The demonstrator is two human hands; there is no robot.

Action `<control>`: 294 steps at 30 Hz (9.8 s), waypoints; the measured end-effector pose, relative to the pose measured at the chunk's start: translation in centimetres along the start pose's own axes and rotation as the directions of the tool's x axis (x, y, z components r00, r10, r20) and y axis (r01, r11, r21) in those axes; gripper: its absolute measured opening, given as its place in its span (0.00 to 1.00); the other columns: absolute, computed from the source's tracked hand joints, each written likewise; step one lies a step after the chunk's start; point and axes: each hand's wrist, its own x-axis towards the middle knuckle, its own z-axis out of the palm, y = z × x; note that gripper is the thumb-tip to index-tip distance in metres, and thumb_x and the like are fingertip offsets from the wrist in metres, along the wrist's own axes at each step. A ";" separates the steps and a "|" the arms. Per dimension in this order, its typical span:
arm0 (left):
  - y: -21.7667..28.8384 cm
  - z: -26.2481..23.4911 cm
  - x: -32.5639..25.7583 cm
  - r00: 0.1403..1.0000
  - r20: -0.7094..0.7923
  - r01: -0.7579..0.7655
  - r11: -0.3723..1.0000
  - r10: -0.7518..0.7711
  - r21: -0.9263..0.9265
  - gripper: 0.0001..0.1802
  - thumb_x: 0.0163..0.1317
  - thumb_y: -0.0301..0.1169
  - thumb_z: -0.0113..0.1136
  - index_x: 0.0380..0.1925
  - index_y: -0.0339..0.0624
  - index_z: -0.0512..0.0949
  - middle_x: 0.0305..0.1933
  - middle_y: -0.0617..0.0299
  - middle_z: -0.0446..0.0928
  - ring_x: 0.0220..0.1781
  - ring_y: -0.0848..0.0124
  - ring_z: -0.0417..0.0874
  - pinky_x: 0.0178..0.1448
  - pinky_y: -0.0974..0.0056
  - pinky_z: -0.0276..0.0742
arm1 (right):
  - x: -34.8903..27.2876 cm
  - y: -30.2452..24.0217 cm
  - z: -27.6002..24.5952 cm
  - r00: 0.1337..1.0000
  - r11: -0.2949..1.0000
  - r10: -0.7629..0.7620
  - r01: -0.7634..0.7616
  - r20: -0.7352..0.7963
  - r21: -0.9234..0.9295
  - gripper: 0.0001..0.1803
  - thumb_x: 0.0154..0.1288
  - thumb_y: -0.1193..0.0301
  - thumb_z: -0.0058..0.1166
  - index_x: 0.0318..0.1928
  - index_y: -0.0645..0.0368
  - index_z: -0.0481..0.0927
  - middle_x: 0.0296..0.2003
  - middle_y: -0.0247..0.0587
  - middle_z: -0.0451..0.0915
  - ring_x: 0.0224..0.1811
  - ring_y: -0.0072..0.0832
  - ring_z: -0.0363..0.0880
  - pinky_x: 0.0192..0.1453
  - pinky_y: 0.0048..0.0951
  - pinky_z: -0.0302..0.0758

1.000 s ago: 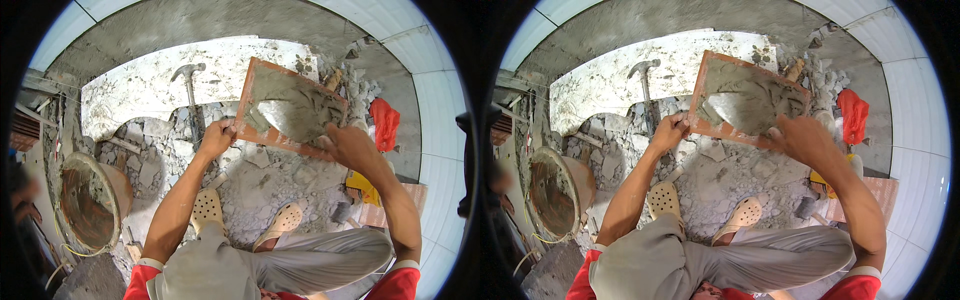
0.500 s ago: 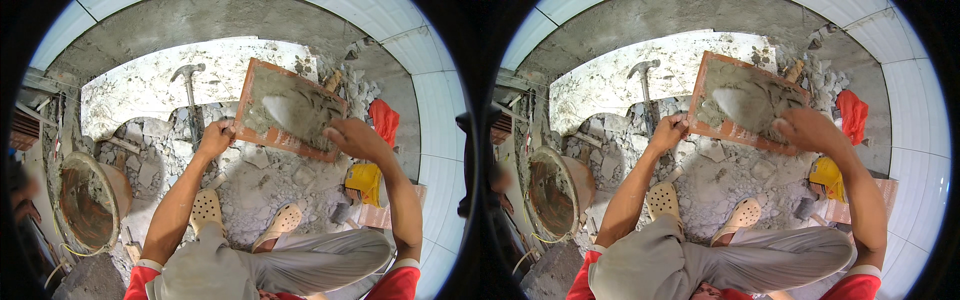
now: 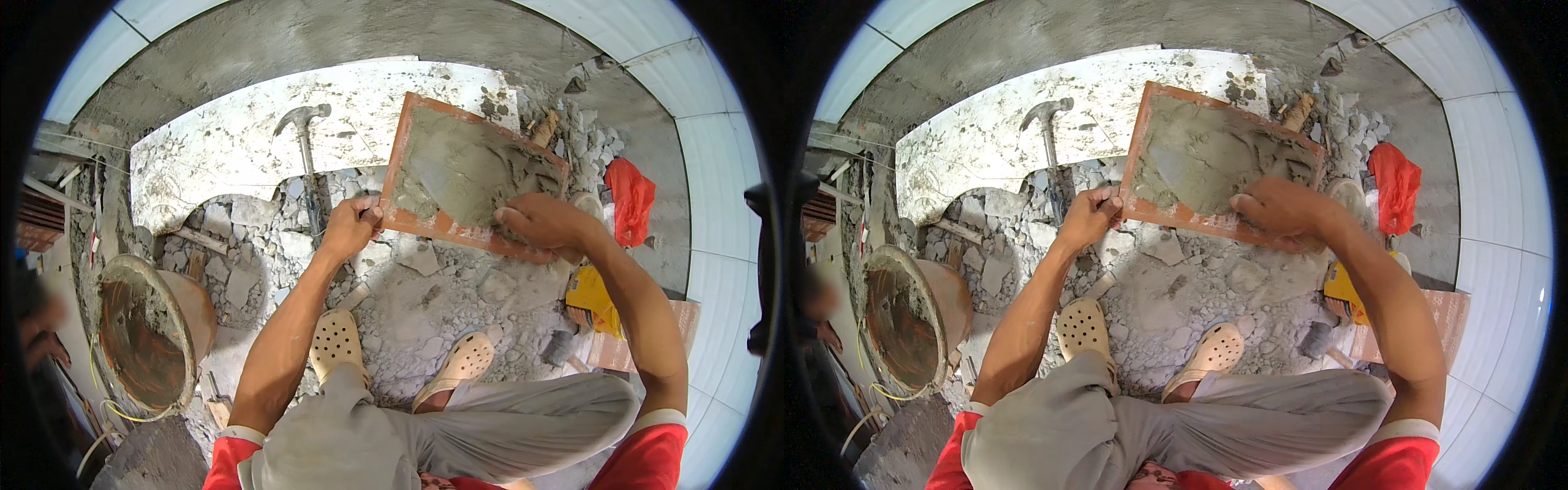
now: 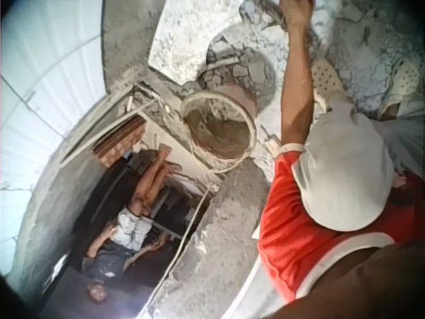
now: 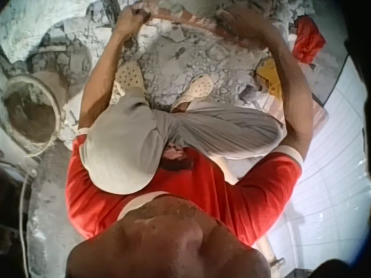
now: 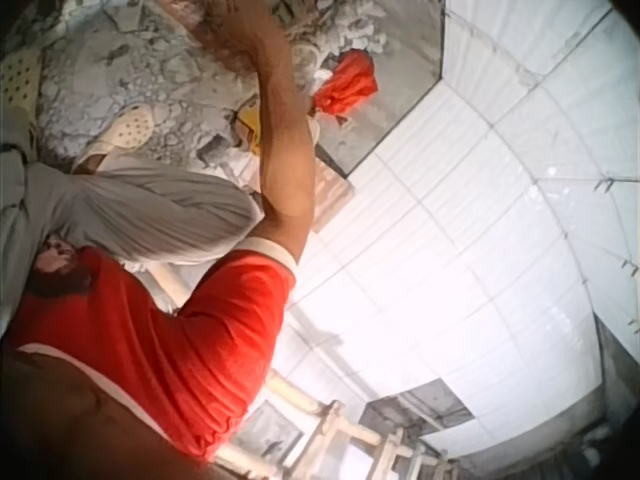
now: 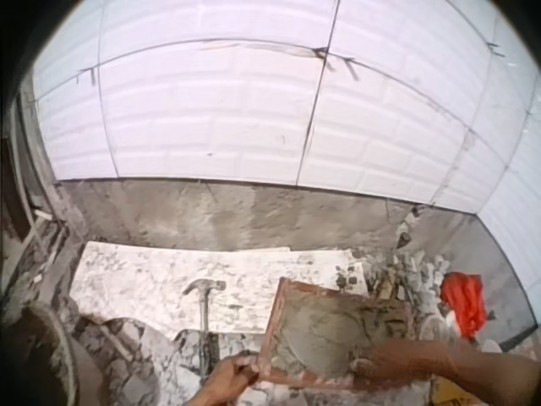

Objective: The person spreads cement adhesive onto a white ceramic tile using a trowel, then lifts and presses the tile onto a wall, adjusting its position to align with existing tiles.

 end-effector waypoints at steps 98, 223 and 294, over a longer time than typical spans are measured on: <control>0.9 0.3 -0.3 0.995 -0.043 0.093 0.991 -0.089 0.101 0.13 0.78 0.31 0.54 0.36 0.36 0.83 0.30 0.64 0.82 0.31 0.78 0.78 0.38 0.68 0.77 | -4.4 5.6 3.6 0.962 0.946 0.198 -0.238 0.190 0.220 0.28 0.80 0.49 0.42 0.41 0.66 0.79 0.24 0.48 0.78 0.22 0.39 0.79 0.31 0.43 0.78; 0.9 0.7 -0.8 0.989 -0.103 0.108 0.994 -0.108 -0.010 0.13 0.77 0.33 0.58 0.41 0.33 0.85 0.31 0.64 0.83 0.30 0.78 0.80 0.36 0.69 0.79 | 1.7 4.7 -2.0 0.771 0.746 -0.274 -0.207 -0.575 -0.633 0.12 0.70 0.60 0.60 0.43 0.55 0.80 0.43 0.44 0.81 0.46 0.47 0.84 0.49 0.48 0.78; 1.1 0.5 -0.7 0.992 -0.077 0.104 0.994 -0.101 0.036 0.12 0.77 0.33 0.57 0.40 0.36 0.86 0.33 0.63 0.85 0.32 0.78 0.81 0.38 0.69 0.78 | -13.2 6.3 5.2 0.913 0.852 0.277 -0.378 -0.300 -0.363 0.17 0.74 0.58 0.52 0.42 0.61 0.82 0.31 0.57 0.85 0.39 0.56 0.85 0.45 0.55 0.80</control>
